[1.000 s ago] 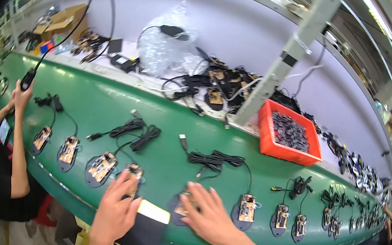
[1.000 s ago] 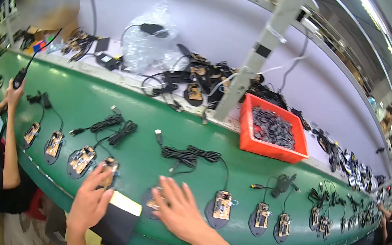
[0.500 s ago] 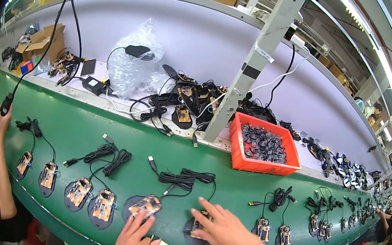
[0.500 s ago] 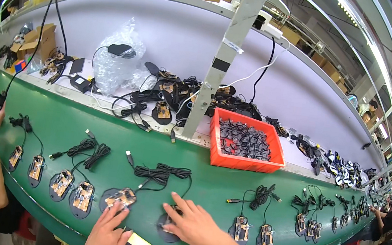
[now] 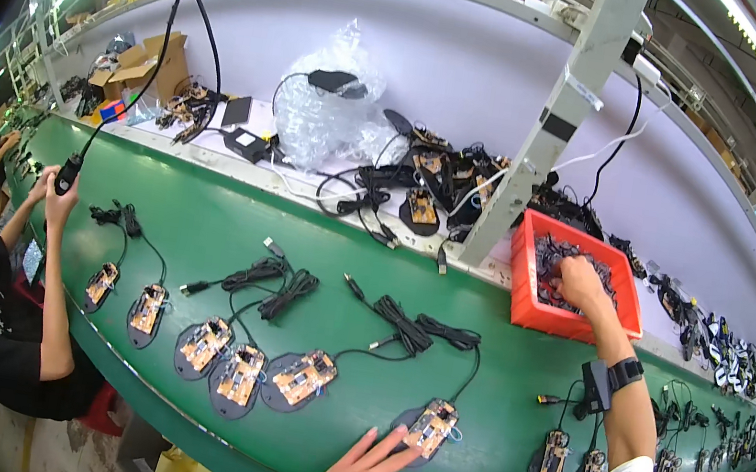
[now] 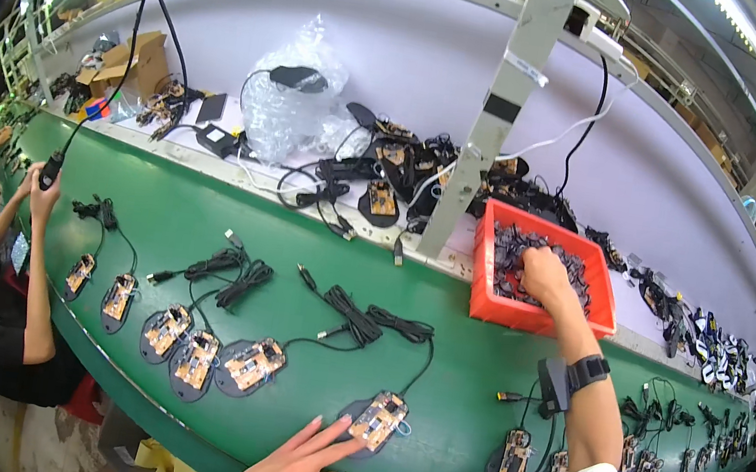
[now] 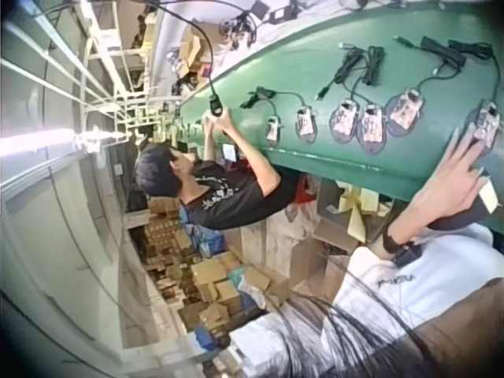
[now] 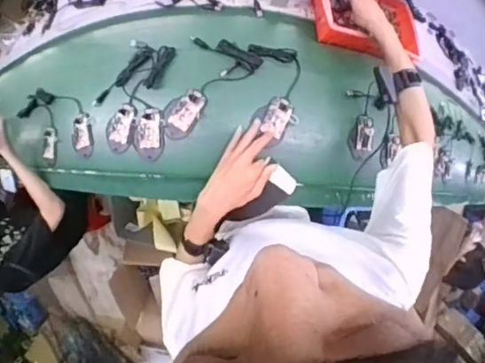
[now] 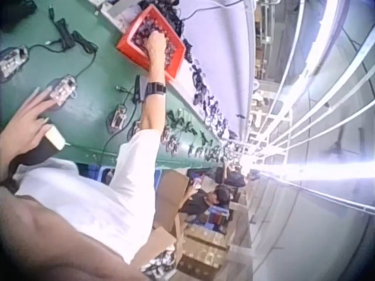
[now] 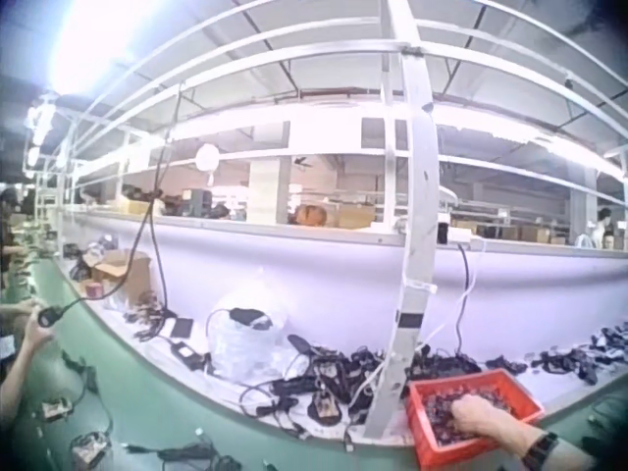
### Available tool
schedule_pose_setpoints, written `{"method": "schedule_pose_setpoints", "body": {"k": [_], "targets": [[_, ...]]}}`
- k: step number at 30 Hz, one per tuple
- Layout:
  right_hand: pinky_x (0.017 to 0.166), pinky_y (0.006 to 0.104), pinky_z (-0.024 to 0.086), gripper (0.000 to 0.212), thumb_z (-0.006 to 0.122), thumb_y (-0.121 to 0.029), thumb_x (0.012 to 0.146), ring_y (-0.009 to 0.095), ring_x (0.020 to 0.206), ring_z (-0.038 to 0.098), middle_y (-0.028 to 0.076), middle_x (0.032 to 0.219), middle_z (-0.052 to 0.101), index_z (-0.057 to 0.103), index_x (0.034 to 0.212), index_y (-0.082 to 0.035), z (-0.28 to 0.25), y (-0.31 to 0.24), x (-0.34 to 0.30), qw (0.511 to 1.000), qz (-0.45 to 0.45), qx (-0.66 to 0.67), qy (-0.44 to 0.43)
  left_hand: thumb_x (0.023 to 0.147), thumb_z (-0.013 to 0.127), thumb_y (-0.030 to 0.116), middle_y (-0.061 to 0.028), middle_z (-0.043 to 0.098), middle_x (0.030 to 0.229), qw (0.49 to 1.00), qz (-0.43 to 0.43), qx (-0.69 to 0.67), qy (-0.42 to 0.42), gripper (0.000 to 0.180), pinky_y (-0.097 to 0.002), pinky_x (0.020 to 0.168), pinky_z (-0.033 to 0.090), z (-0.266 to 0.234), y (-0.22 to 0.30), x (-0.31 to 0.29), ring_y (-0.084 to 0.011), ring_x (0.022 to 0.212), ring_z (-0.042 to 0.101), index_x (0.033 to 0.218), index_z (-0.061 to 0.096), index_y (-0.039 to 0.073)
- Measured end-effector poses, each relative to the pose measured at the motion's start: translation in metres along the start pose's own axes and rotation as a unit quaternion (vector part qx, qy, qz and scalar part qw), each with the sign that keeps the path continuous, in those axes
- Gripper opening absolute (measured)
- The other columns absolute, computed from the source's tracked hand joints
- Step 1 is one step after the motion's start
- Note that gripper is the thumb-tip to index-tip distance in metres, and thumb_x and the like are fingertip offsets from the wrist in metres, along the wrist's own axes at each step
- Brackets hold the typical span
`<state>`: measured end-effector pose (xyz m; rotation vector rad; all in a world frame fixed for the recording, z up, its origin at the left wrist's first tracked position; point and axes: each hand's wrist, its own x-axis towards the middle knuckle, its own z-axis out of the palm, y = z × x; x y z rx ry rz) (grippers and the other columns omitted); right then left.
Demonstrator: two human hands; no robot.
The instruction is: The recorder is seen assembling computer mice by sticking double-sided tape on the PCB.
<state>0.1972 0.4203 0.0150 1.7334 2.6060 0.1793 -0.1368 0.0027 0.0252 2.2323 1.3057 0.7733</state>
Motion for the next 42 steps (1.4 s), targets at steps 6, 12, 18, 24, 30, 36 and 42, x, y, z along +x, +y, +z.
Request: {"method": "schedule_pose_setpoints", "body": {"k": [6, 12, 18, 24, 30, 36, 42], "targets": [[0.083, 0.052, 0.056, 0.012, 0.07, -0.012, 0.091, 0.047, 0.091, 0.069, 0.025, 0.092, 0.073, 0.072, 0.091, 0.001, -0.03, 0.0, -0.03, 0.985, -0.102, 0.08, 0.113, 0.096, 0.068, 0.023, -0.0182, 0.055, 0.15, 0.999, -0.006, 0.006, -0.037, 0.03, -0.053, 0.12, 0.037, 0.001, 0.014, -0.005, -0.0377, 0.142, 0.047, 0.092, 0.075, -0.006], [0.078, 0.0339, 0.058, 0.005, 0.072, 0.0, 0.089, 0.023, 0.087, 0.073, 0.012, 0.103, 0.076, 0.073, 0.092, -0.003, -0.095, -0.126, -0.14, 0.879, -0.101, 0.419, 0.205, 0.097, 0.068, 0.024, -0.02, 0.056, 0.148, 0.997, -0.002, 0.055, -0.048, 0.03, -0.053, 0.118, 0.039, 0.005, 0.024, -0.016, -0.0368, 0.136, 0.05, 0.093, 0.074, -0.005], [0.089, 0.036, 0.06, 0.035, 0.079, 0.008, 0.081, 0.027, 0.105, 0.073, 0.014, 0.116, 0.072, 0.08, 0.113, -0.006, -0.055, -0.197, -0.254, 0.831, -0.148, 0.534, 0.047, 0.087, 0.078, 0.023, -0.021, 0.062, 0.142, 0.999, 0.045, 0.023, 0.003, 0.032, -0.0518, 0.107, 0.049, 0.012, 0.011, -0.008, -0.0411, 0.133, 0.057, 0.07, 0.067, -0.002], [0.089, 0.0375, 0.062, 0.032, 0.085, 0.003, 0.081, 0.028, 0.1, 0.074, 0.014, 0.113, 0.073, 0.078, 0.112, -0.001, -0.041, -0.214, -0.257, 0.857, -0.109, 0.5, 0.068, 0.089, 0.077, 0.025, -0.0226, 0.067, 0.133, 0.996, 0.033, 0.07, 0.04, 0.033, -0.0489, 0.103, 0.049, 0.014, -0.001, -0.006, -0.0349, 0.123, 0.063, 0.072, 0.066, -0.001], [0.08, 0.0385, 0.059, 0.029, 0.084, 0.002, 0.079, 0.03, 0.096, 0.071, 0.012, 0.106, 0.075, 0.077, 0.108, 0.0, -0.048, -0.216, -0.254, 0.885, -0.166, 0.427, 0.085, 0.09, 0.076, 0.024, -0.0225, 0.067, 0.132, 0.998, 0.015, 0.045, 0.044, 0.034, -0.0479, 0.105, 0.048, 0.015, -0.001, -0.005, -0.0344, 0.123, 0.063, 0.073, 0.067, -0.003], [0.078, 0.0392, 0.058, 0.033, 0.083, 0.004, 0.077, 0.029, 0.095, 0.067, 0.011, 0.112, 0.072, 0.076, 0.109, -0.001, -0.055, -0.222, -0.257, 0.912, -0.172, 0.36, 0.093, 0.09, 0.076, 0.022, -0.0214, 0.067, 0.132, 0.999, 0.015, 0.026, 0.037, 0.032, -0.0478, 0.103, 0.049, 0.012, -0.003, -0.005, -0.0336, 0.122, 0.063, 0.074, 0.068, -0.004], [0.087, 0.0416, 0.05, 0.038, 0.082, -0.001, 0.082, 0.031, 0.107, 0.064, 0.01, 0.115, 0.07, 0.073, 0.119, -0.003, -0.041, -0.23, -0.252, 0.907, -0.177, 0.371, 0.095, 0.09, 0.075, 0.019, -0.0193, 0.067, 0.132, 0.999, 0.012, -0.015, 0.039, 0.029, -0.047, 0.101, 0.05, -0.002, -0.006, -0.006, -0.0345, 0.121, 0.063, 0.074, 0.066, -0.003]]}}
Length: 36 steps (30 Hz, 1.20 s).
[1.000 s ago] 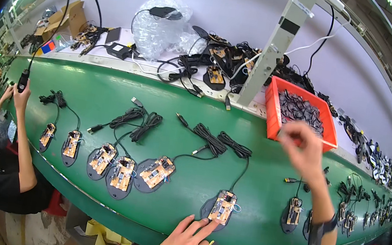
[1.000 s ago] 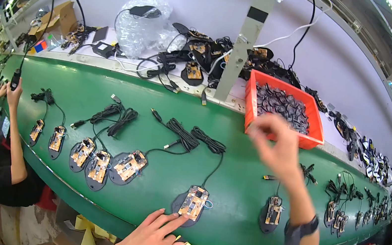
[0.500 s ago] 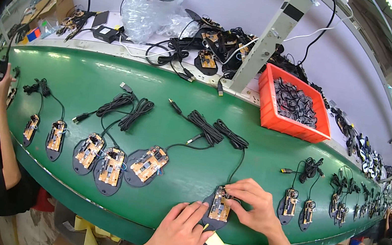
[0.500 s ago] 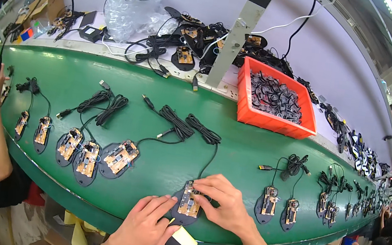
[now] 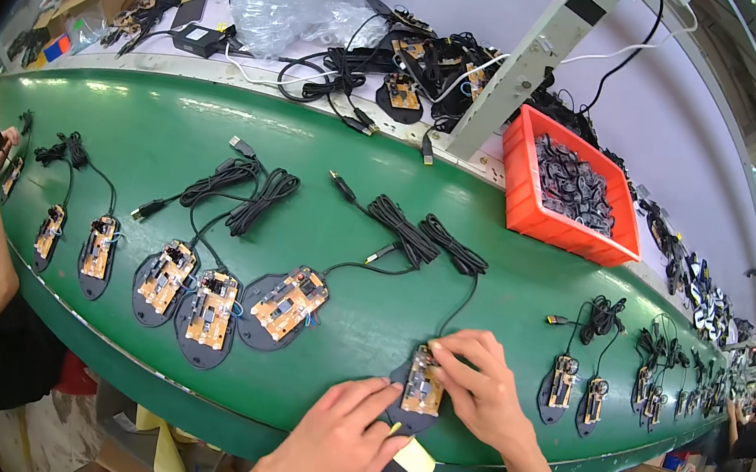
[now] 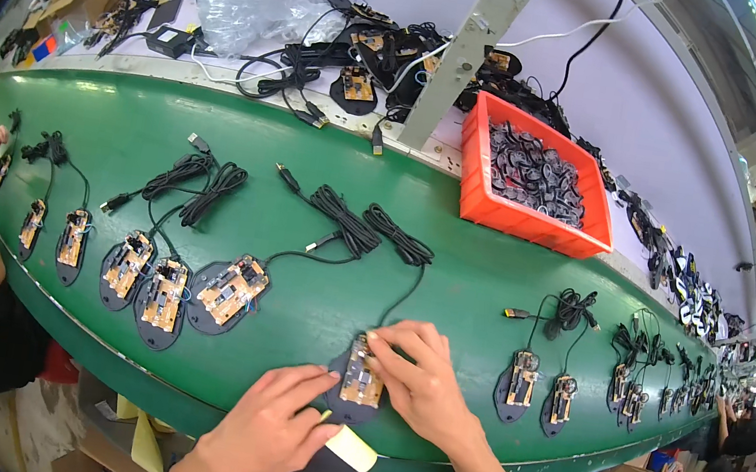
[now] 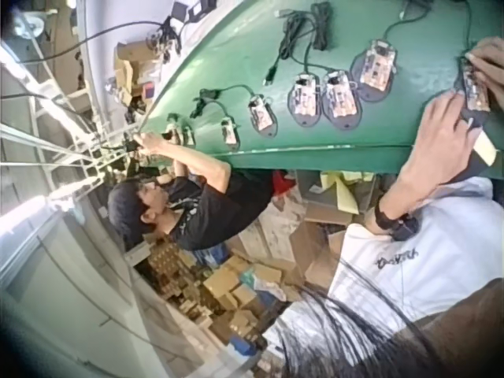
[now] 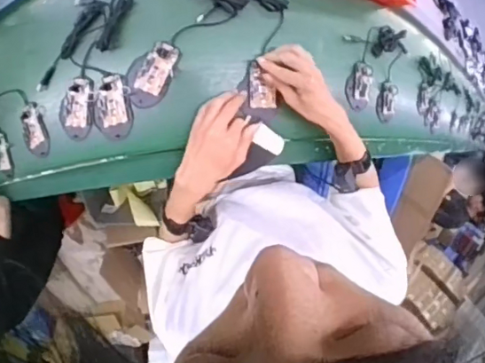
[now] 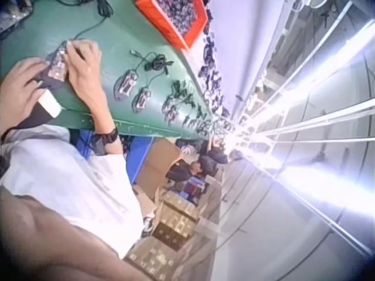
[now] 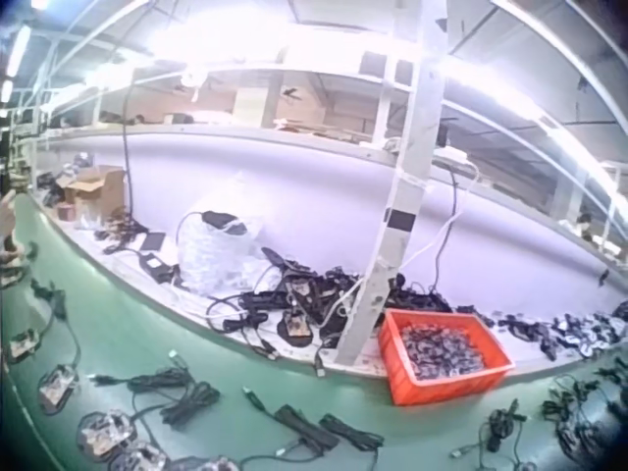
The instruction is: The recorder is seen assembling computer mice by sticking double-sided tape on the PCB.
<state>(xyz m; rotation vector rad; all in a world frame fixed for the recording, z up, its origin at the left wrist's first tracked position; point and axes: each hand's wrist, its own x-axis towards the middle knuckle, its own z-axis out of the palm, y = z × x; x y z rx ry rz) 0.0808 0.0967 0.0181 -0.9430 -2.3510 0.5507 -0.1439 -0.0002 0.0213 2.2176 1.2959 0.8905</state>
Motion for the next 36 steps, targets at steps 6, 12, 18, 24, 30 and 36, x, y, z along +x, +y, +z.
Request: {"method": "schedule_pose_setpoints", "body": {"k": [6, 12, 18, 24, 30, 36], "targets": [[0.093, 0.0445, 0.048, 0.052, 0.081, -0.015, 0.088, 0.036, 0.117, 0.061, 0.02, 0.137, 0.06, 0.064, 0.135, -0.002, 0.0, -0.044, 0.029, 0.995, -0.009, -0.098, -0.022, 0.09, 0.071, 0.007, -0.0141, 0.071, 0.109, 0.994, -0.056, -0.052, 0.077, 0.016, -0.0457, 0.087, 0.054, -0.048, -0.006, -0.01, -0.0366, 0.105, 0.064, 0.082, 0.066, -0.006], [0.086, 0.0392, 0.053, 0.036, 0.087, -0.003, 0.081, 0.03, 0.098, 0.069, 0.012, 0.108, 0.074, 0.077, 0.115, 0.001, 0.03, -0.093, 0.021, 0.96, -0.023, 0.278, 0.032, 0.101, 0.062, 0.006, -0.0169, 0.061, 0.076, 0.983, -0.067, -0.15, 0.086, 0.022, -0.0411, 0.063, 0.048, -0.054, -0.01, -0.028, -0.0337, 0.07, 0.059, 0.084, 0.063, -0.007], [0.075, 0.0359, 0.052, 0.027, 0.088, 0.002, 0.073, 0.025, 0.086, 0.07, 0.009, 0.094, 0.076, 0.082, 0.1, -0.003, 0.051, -0.1, 0.015, 0.962, -0.032, 0.223, 0.154, 0.103, 0.06, 0.009, -0.0143, 0.054, 0.071, 0.968, -0.102, -0.219, 0.067, 0.026, -0.0398, 0.06, 0.043, -0.061, -0.009, -0.035, -0.0313, 0.064, 0.051, 0.083, 0.06, -0.007], [0.077, 0.0371, 0.052, 0.032, 0.086, 0.002, 0.068, 0.027, 0.097, 0.069, 0.012, 0.113, 0.075, 0.082, 0.099, -0.005, 0.05, -0.099, 0.016, 0.968, -0.074, 0.109, 0.215, 0.099, 0.065, 0.001, -0.0147, 0.06, 0.075, 0.951, -0.184, -0.233, 0.088, 0.013, -0.0378, 0.06, 0.045, -0.067, -0.005, -0.051, -0.0274, 0.065, 0.057, 0.089, 0.065, -0.007], [0.08, 0.0368, 0.053, 0.023, 0.075, -0.003, 0.078, 0.025, 0.105, 0.067, 0.011, 0.12, 0.074, 0.08, 0.101, -0.004, 0.035, -0.094, 0.004, 0.968, -0.21, -0.026, 0.133, 0.099, 0.065, 0.0, -0.0139, 0.057, 0.069, 0.955, -0.201, -0.204, 0.08, 0.014, -0.0373, 0.056, 0.042, -0.069, -0.005, -0.044, -0.0264, 0.06, 0.055, 0.087, 0.064, -0.007], [0.071, 0.0354, 0.055, 0.023, 0.08, 0.005, 0.076, 0.027, 0.089, 0.07, 0.013, 0.118, 0.074, 0.079, 0.099, 0.002, 0.042, -0.095, -0.005, 0.935, -0.119, 0.253, 0.219, 0.099, 0.064, 0.001, -0.014, 0.056, 0.067, 0.96, -0.214, -0.168, 0.068, 0.017, -0.0393, 0.057, 0.042, -0.064, -0.008, -0.041, -0.0291, 0.059, 0.055, 0.084, 0.062, -0.006]]}}
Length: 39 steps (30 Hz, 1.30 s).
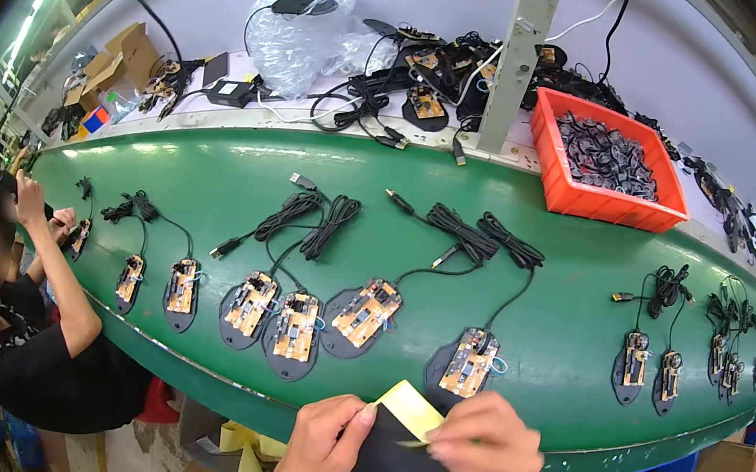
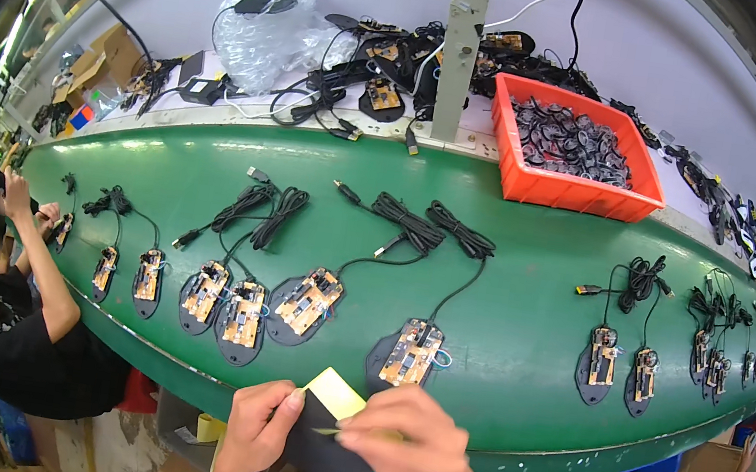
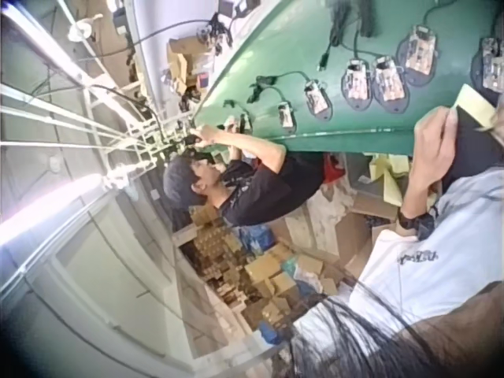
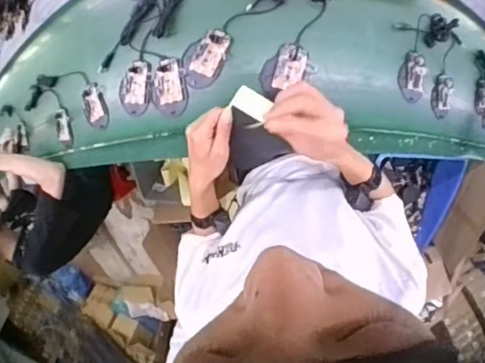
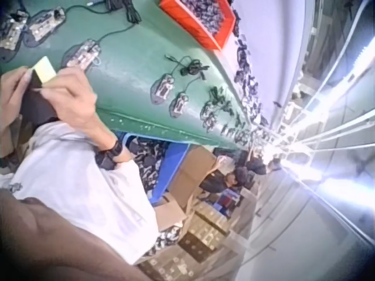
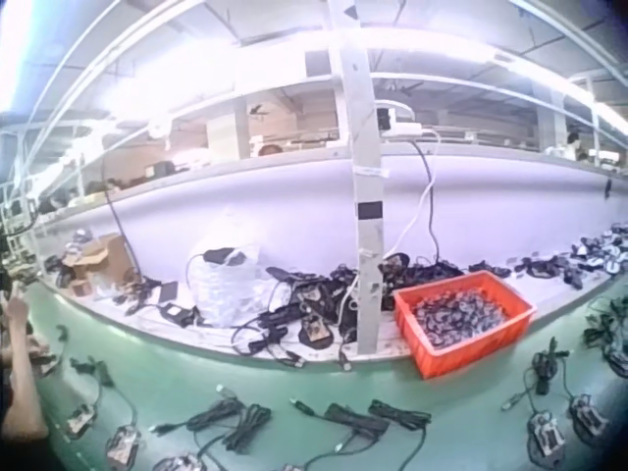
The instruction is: The recorder is seen assembling computer mice by sticking double-sided tape on the PCB.
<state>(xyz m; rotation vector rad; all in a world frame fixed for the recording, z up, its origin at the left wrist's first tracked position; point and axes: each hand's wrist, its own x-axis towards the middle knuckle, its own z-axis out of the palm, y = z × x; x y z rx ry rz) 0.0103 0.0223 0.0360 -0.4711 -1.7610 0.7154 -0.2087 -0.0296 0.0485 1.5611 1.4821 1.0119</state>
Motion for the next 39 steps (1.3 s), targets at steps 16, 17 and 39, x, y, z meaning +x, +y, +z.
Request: {"method": "schedule_pose_setpoints", "body": {"k": [16, 17, 39], "targets": [[0.06, 0.0279, 0.052, 0.013, 0.079, 0.003, 0.088, 0.015, 0.067, 0.066, 0.011, 0.089, 0.074, 0.077, 0.101, 0.002, -0.032, 0.029, -0.015, 0.941, 0.324, -0.097, 0.011, 0.091, 0.071, 0.019, -0.0164, 0.069, 0.127, 0.919, 0.268, 0.275, -0.088, 0.02, -0.045, 0.091, 0.05, 0.065, -0.006, 0.007, -0.0306, 0.117, 0.066, 0.087, 0.062, 0.002], [0.06, 0.0279, 0.052, 0.013, 0.079, 0.003, 0.088, 0.015, 0.067, 0.066, 0.011, 0.089, 0.074, 0.077, 0.101, 0.002, -0.032, 0.029, -0.014, 0.94, 0.327, -0.095, 0.012, 0.091, 0.071, 0.019, -0.0164, 0.069, 0.127, 0.919, 0.266, 0.275, -0.091, 0.02, -0.045, 0.091, 0.05, 0.064, -0.006, 0.007, -0.0306, 0.117, 0.066, 0.087, 0.062, 0.002], [0.064, 0.0341, 0.056, 0.014, 0.077, 0.003, 0.086, 0.024, 0.075, 0.069, 0.011, 0.088, 0.074, 0.076, 0.099, 0.002, -0.032, 0.023, -0.005, 0.938, 0.316, -0.142, -0.025, 0.089, 0.071, 0.021, -0.0171, 0.065, 0.142, 0.907, 0.272, 0.302, -0.111, 0.022, -0.0419, 0.085, 0.047, 0.064, -0.007, 0.019, -0.0243, 0.102, 0.063, 0.08, 0.063, 0.003]]}}
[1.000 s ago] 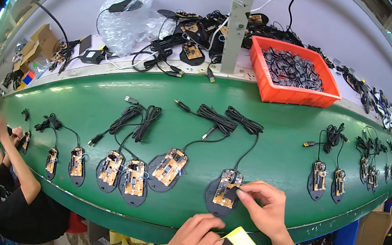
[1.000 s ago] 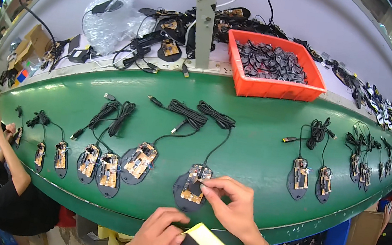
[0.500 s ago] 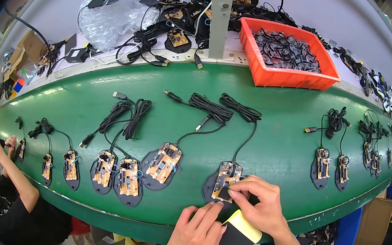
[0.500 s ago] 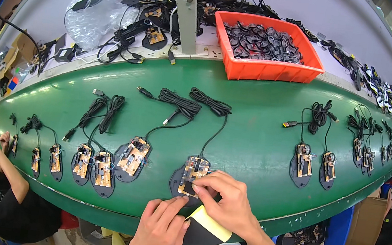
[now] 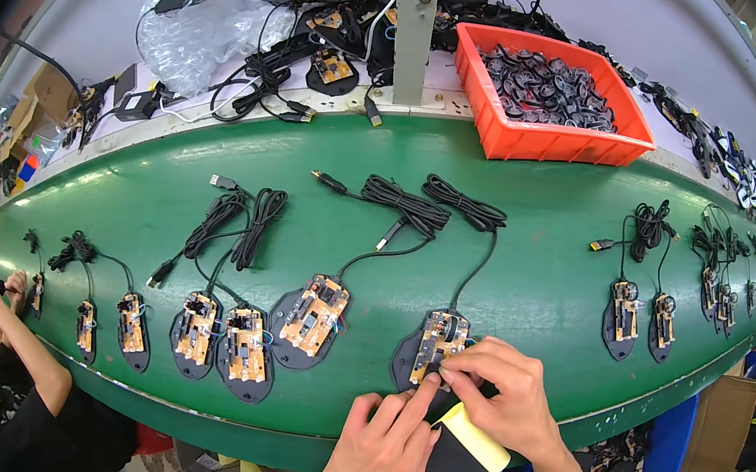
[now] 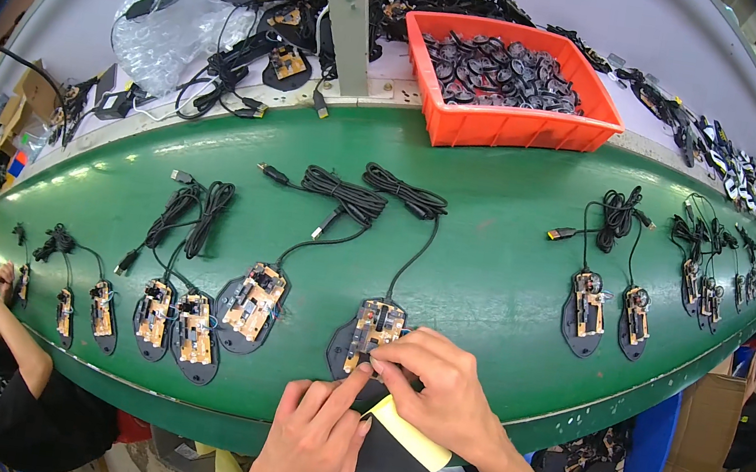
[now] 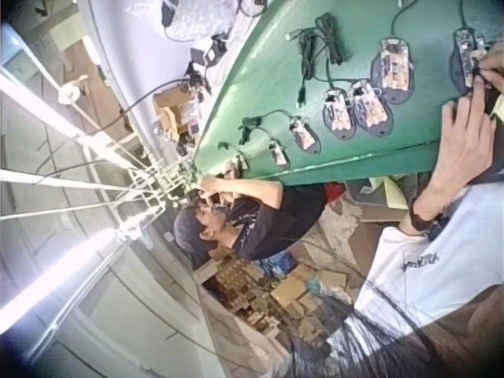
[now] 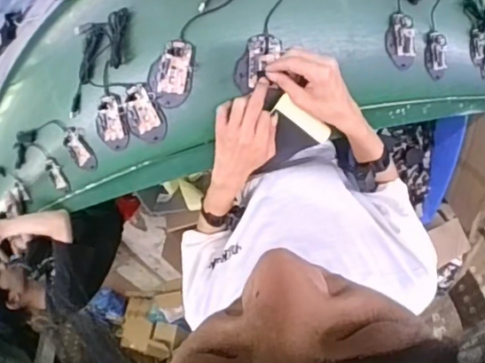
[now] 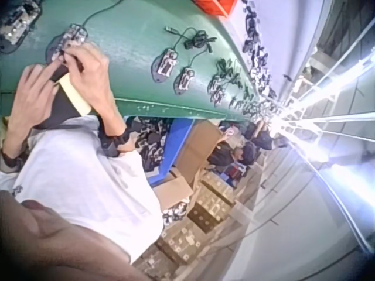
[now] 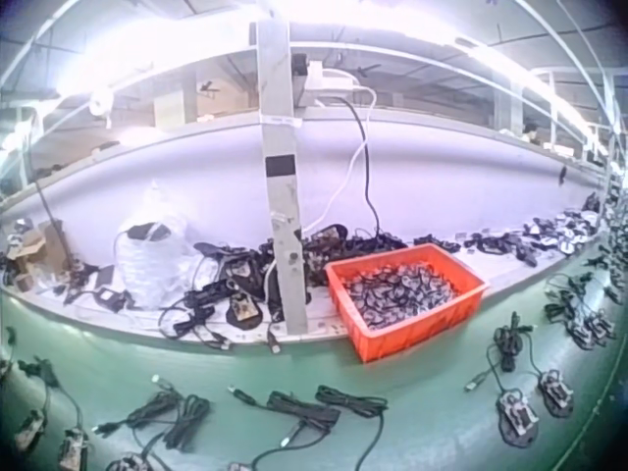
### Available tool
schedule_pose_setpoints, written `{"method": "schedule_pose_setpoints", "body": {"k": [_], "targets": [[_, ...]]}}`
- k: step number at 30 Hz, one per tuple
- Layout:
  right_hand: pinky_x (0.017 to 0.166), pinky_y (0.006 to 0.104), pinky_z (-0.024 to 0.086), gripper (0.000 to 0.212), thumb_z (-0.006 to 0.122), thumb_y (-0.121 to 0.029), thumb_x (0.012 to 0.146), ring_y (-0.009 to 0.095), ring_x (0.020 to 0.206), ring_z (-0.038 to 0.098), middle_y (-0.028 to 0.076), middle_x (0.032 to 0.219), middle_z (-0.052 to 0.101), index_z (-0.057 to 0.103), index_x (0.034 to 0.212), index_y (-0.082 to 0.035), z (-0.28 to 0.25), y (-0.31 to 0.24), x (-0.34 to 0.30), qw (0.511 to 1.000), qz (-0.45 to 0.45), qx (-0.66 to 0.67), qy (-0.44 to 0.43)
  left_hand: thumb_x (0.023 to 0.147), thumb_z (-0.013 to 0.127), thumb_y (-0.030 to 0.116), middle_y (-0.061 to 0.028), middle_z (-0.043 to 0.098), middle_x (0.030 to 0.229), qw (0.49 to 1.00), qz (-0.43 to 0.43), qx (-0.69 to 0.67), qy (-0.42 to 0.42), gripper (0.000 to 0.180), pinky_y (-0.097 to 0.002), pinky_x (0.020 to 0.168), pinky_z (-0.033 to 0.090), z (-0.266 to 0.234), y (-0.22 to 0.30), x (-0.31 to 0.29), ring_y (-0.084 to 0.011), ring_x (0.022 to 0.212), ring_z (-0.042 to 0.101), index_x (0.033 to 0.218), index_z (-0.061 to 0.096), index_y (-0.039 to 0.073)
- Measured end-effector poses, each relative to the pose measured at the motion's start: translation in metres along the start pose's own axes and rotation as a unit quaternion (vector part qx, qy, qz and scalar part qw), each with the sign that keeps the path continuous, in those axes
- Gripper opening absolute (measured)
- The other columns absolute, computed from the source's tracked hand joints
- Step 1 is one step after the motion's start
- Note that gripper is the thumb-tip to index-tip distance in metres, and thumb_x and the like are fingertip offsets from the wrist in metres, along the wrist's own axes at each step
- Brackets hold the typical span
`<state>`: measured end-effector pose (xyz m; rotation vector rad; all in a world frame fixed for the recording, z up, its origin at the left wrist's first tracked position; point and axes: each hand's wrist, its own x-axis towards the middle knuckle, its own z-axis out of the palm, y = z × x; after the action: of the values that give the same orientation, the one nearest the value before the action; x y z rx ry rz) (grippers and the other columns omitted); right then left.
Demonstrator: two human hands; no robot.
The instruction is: The recorder is seen assembling computer mice by sticking double-sided tape on the PCB.
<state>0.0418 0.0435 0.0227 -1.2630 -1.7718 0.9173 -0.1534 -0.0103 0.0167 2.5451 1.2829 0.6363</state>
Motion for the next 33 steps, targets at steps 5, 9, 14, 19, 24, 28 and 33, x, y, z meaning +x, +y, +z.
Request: {"method": "schedule_pose_setpoints", "body": {"k": [5, 9, 14, 19, 24, 28, 33], "targets": [[0.064, 0.0341, 0.055, 0.015, 0.08, 0.003, 0.082, 0.023, 0.076, 0.069, 0.01, 0.086, 0.073, 0.078, 0.096, 0.0, 0.006, -0.004, -0.005, 0.998, -0.013, -0.053, 0.043, 0.082, 0.073, 0.015, -0.0161, 0.063, 0.145, 1.0, -0.003, -0.022, -0.001, 0.019, -0.0427, 0.088, 0.046, 0.001, -0.002, 0.0, -0.0256, 0.1, 0.061, 0.078, 0.061, 0.001], [0.059, 0.032, 0.048, 0.017, 0.085, 0.0, 0.076, 0.021, 0.069, 0.057, 0.007, 0.086, 0.061, 0.081, 0.092, -0.003, 0.01, -0.007, -0.004, 0.984, -0.023, -0.145, 0.1, 0.081, 0.074, 0.014, -0.0153, 0.063, 0.145, 1.0, 0.0, -0.028, -0.002, 0.018, -0.0413, 0.087, 0.047, 0.0, -0.003, 0.0, -0.0248, 0.101, 0.061, 0.079, 0.062, 0.0], [0.067, 0.0336, 0.047, 0.036, 0.088, -0.001, 0.073, 0.023, 0.081, 0.05, 0.01, 0.103, 0.05, 0.078, 0.107, -0.003, 0.014, -0.004, -0.009, 0.987, 0.013, -0.141, 0.069, 0.08, 0.075, 0.013, -0.0151, 0.062, 0.146, 0.999, -0.001, -0.035, -0.004, 0.018, -0.0413, 0.087, 0.047, -0.001, -0.006, -0.002, -0.0245, 0.102, 0.061, 0.08, 0.063, 0.0], [0.102, 0.0497, 0.034, 0.087, 0.089, -0.012, 0.07, 0.036, 0.122, 0.038, 0.019, 0.129, 0.039, 0.048, 0.146, -0.006, 0.017, -0.011, -0.001, 0.969, 0.116, -0.194, 0.096, 0.08, 0.075, 0.014, -0.0175, 0.062, 0.147, 0.998, 0.01, -0.059, -0.011, 0.019, -0.0409, 0.088, 0.048, 0.0, -0.007, -0.004, -0.0248, 0.103, 0.062, 0.078, 0.061, 0.001], [0.105, 0.0502, 0.03, 0.08, 0.084, -0.012, 0.072, 0.035, 0.125, 0.038, 0.017, 0.13, 0.04, 0.051, 0.145, -0.009, 0.025, -0.017, 0.003, 0.968, 0.142, -0.191, 0.076, 0.083, 0.074, 0.016, -0.0191, 0.062, 0.146, 0.998, 0.003, -0.062, -0.007, 0.021, -0.0394, 0.088, 0.049, -0.003, -0.009, -0.008, -0.0239, 0.101, 0.061, 0.076, 0.06, 0.002], [0.106, 0.0497, 0.027, 0.077, 0.082, -0.01, 0.073, 0.033, 0.128, 0.037, 0.015, 0.131, 0.041, 0.053, 0.144, -0.011, 0.021, -0.013, -0.001, 0.975, 0.141, -0.156, 0.07, 0.079, 0.075, 0.012, -0.0204, 0.061, 0.147, 0.996, 0.002, -0.085, -0.002, 0.02, -0.0409, 0.088, 0.048, -0.002, -0.007, -0.007, -0.0263, 0.097, 0.06, 0.076, 0.058, 0.002], [0.107, 0.0501, 0.026, 0.074, 0.081, -0.009, 0.075, 0.033, 0.128, 0.038, 0.015, 0.131, 0.042, 0.054, 0.143, -0.01, 0.027, -0.016, 0.002, 0.969, 0.148, -0.178, 0.083, 0.082, 0.074, 0.016, -0.0203, 0.062, 0.147, 0.998, 0.005, -0.065, -0.01, 0.021, -0.0396, 0.088, 0.048, -0.003, -0.008, -0.007, -0.025, 0.098, 0.06, 0.076, 0.06, 0.002]]}}
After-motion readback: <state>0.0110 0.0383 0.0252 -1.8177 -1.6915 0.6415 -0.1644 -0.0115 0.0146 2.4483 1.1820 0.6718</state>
